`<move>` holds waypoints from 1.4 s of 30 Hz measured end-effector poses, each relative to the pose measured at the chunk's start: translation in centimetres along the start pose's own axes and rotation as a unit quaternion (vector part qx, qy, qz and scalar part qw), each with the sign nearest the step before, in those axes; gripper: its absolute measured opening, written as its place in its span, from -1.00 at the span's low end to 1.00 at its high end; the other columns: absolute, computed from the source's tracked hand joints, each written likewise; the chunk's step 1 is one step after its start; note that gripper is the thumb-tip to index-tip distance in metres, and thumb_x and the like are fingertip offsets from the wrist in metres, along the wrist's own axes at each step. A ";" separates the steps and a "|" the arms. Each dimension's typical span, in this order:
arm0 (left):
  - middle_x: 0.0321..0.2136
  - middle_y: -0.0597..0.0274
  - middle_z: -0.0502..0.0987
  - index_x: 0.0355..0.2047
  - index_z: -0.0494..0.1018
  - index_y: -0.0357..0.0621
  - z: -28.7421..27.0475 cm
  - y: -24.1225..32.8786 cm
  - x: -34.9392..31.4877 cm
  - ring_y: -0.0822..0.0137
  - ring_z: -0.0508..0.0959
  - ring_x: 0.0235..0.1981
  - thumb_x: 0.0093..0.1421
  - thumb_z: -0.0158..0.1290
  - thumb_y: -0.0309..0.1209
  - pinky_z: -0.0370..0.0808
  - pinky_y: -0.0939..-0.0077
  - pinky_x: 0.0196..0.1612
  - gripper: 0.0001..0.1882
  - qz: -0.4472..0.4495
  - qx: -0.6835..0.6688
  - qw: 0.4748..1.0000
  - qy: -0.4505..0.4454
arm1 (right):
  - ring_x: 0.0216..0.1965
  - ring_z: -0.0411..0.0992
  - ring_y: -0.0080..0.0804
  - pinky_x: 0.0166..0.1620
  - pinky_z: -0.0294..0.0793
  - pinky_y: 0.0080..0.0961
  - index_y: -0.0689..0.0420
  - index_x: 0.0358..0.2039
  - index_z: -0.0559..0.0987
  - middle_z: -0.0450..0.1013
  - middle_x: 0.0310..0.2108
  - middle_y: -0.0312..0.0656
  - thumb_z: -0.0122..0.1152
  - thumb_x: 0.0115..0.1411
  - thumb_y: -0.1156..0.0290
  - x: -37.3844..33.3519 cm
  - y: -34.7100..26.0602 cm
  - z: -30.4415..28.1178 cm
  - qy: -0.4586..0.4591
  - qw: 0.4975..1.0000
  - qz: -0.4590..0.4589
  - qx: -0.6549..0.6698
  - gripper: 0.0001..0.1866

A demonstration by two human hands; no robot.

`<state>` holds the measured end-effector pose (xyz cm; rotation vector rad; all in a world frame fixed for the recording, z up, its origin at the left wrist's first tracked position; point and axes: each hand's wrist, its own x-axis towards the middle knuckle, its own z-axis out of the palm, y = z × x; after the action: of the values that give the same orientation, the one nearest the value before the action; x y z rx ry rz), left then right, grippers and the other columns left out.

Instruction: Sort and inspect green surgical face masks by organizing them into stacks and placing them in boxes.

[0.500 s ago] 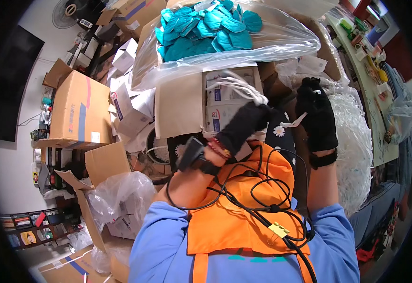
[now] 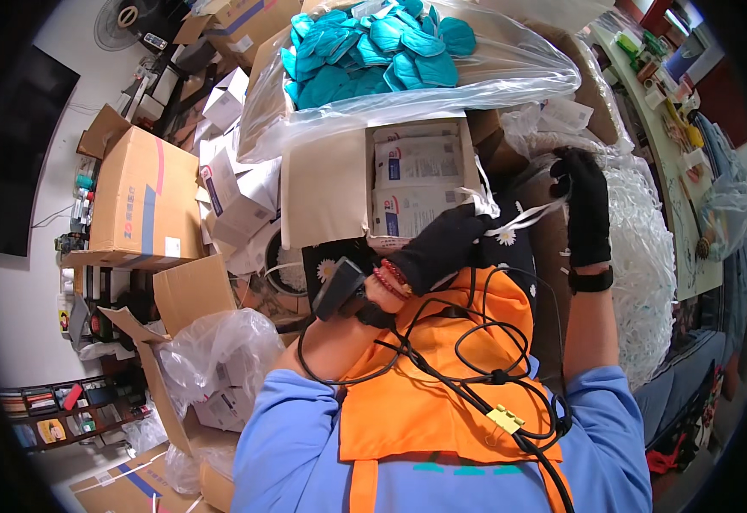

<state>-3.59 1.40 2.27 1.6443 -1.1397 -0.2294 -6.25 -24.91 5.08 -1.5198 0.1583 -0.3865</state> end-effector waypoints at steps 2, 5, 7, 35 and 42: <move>-0.23 0.04 0.44 -0.06 0.43 -0.26 0.0 -1.2 -0.2 0.28 0.53 -0.23 0.03 0.12 -0.63 0.54 0.44 -0.28 -0.60 -0.090 -0.011 0.994 -0.053 | -0.15 0.46 -0.43 -0.14 0.46 -0.49 0.16 -0.04 0.49 0.49 -0.14 -0.17 0.20 0.17 0.42 0.3 -0.3 -0.1 0.106 0.899 -0.175 -0.387 -0.67; -0.11 0.07 0.45 -0.10 0.45 -0.23 -1.8 0.2 0.8 0.31 0.54 -0.16 0.24 -0.07 -0.49 0.55 0.41 -0.15 -0.77 -0.085 0.140 0.965 -0.204 | 0.05 0.39 -0.40 0.10 0.34 -0.43 0.11 0.05 0.44 0.44 0.01 -0.17 0.35 -0.02 0.48 -2.4 -6.8 6.4 -0.035 0.923 -0.176 -0.341 -0.44; -0.14 0.03 0.48 -0.09 0.44 -0.23 -0.5 -0.3 -0.9 0.24 0.54 -0.12 0.22 -0.04 -0.45 0.53 0.37 -0.12 -0.74 -0.025 -0.048 0.996 -0.065 | 0.12 0.32 -0.30 0.17 0.27 -0.38 0.12 0.12 0.37 0.38 0.06 -0.13 0.50 -0.18 0.46 -3.6 -7.1 9.3 -0.226 0.949 -0.122 -0.183 -0.21; -0.49 0.17 0.50 -0.29 0.47 -0.23 -5.5 2.0 -0.5 0.32 0.57 -0.47 0.12 0.11 -0.37 0.52 0.49 -0.43 -0.80 0.014 0.108 0.992 -0.059 | -0.32 0.47 -0.55 -0.20 0.46 -0.62 0.21 -0.08 0.49 0.50 -0.40 -0.29 0.34 0.07 0.36 -6.8 -1.3 11.2 -0.234 0.971 0.050 -0.024 -0.59; -0.55 0.12 0.50 -0.33 0.48 -0.24 -7.1 4.3 -1.2 0.37 0.54 -0.51 0.24 0.02 -0.33 0.50 0.47 -0.41 -0.79 -0.181 0.052 0.975 -0.115 | -0.54 0.32 -0.73 -0.49 0.25 -0.77 0.18 -0.19 0.57 0.45 -0.50 -0.40 0.15 0.23 0.25 -8.1 -3.8 9.7 -0.317 0.886 0.331 -0.061 -0.73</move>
<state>-2.00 7.03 8.32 1.9526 -1.0263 -0.6174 -11.05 -13.09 8.28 -1.5385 0.1732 0.6796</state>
